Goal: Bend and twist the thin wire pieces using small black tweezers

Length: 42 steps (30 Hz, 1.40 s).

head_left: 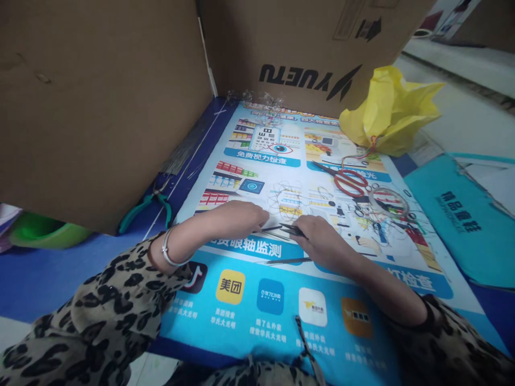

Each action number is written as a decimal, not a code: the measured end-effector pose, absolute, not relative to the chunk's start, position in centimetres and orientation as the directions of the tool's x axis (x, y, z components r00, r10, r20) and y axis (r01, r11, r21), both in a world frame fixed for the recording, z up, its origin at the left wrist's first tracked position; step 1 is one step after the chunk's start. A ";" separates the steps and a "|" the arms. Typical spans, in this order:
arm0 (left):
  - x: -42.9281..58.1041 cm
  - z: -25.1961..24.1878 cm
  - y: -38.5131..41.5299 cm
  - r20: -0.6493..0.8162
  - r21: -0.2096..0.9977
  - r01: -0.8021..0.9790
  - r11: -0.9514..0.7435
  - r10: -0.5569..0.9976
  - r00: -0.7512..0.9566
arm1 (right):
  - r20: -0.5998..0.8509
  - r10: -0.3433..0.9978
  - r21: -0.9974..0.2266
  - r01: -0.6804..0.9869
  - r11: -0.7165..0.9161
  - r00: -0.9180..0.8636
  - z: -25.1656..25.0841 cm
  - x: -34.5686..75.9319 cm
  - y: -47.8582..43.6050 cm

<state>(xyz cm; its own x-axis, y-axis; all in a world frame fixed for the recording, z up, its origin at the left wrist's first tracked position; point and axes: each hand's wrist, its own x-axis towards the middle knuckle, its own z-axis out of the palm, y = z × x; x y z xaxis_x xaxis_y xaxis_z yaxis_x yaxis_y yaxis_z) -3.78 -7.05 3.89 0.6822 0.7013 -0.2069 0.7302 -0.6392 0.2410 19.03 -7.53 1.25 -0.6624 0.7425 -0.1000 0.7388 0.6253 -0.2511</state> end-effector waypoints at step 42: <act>-3.9 5.4 -6.8 -0.172 0.316 0.701 -0.639 0.688 0.705 | 0.030 0.704 -0.352 0.652 0.671 -0.709 0.5 19.3 -7.0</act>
<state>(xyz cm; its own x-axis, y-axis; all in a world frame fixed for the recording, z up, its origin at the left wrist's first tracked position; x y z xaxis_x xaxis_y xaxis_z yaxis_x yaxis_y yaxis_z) -3.88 -6.78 5.42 0.7047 0.6883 -0.1722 0.7012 -0.6389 0.3164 19.32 -6.97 0.51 -0.7091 0.7044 0.0300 0.6520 0.6714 -0.3523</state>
